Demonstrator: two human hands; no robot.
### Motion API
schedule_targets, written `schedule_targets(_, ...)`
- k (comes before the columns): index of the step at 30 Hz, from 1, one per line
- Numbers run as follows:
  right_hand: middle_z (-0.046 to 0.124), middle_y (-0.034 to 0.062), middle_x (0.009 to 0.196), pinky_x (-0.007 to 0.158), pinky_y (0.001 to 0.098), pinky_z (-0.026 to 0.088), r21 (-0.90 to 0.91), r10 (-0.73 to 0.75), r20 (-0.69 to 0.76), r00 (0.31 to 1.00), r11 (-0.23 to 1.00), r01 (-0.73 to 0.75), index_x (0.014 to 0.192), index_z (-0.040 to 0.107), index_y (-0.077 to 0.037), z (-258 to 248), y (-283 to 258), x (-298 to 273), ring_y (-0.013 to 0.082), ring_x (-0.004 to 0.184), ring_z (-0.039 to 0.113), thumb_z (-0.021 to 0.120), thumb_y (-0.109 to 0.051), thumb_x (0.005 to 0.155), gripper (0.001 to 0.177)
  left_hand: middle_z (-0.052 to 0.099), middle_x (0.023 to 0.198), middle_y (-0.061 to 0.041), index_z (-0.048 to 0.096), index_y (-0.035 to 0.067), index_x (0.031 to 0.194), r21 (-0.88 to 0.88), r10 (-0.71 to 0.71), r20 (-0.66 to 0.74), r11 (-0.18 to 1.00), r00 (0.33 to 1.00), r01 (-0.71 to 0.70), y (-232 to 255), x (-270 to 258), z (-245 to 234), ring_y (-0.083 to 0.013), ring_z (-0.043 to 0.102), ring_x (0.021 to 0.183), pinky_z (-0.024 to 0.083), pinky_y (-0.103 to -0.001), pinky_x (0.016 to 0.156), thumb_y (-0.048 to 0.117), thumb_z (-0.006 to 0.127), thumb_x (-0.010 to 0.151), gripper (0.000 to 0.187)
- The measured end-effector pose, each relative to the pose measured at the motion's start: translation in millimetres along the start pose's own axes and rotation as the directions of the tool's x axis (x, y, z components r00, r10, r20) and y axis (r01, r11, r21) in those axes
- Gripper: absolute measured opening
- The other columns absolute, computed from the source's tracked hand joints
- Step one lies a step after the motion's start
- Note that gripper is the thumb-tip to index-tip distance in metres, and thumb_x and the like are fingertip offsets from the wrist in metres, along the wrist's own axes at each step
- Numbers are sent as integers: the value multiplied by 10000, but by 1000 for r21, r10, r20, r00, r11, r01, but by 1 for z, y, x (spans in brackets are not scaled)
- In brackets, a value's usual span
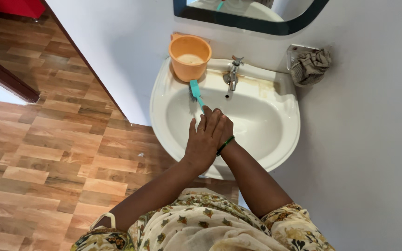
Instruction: The person scrubs a white bathroom sink using a teal brush. They clean the basin, faucet, and surrounding surfaces while water runs from the tap. An orange bucket sits on the sink ledge.
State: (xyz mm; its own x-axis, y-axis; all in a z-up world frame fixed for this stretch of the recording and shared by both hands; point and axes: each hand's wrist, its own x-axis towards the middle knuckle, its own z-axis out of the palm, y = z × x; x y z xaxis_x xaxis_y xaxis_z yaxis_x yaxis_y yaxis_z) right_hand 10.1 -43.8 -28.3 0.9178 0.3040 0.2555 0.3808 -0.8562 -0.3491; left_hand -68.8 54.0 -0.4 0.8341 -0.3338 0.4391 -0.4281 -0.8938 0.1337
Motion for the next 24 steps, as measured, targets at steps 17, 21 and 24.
schedule_targets(17,661,109,862,576,443,543,52,41,-113,993,998,-36,1323,632,-151,16,-82,-21,283,702,674,600,-360,978,404,324,1585,-216,306,46,1576,-26,139,27,990,990,-138,-55,-52,-49,-502,474,1311,270,-688,1141,186,714,810,880)
schedule_targets(21,657,121,875,559,444,537,15,98,-98,990,995,-97,1317,634,-138,18,-103,-19,284,697,671,609,-349,976,401,322,1577,-218,312,43,1576,-59,125,48,991,991,-122,-68,-59,-53,-503,480,1315,266,-684,1153,199,709,799,887)
schedule_targets(24,657,110,871,606,417,554,-16,85,-103,991,996,-87,1353,620,-145,27,-110,-11,270,736,677,579,-353,1005,407,301,1594,-234,298,45,1580,24,133,69,991,989,-135,-83,-60,-50,-477,491,1320,284,-665,1138,187,705,803,888)
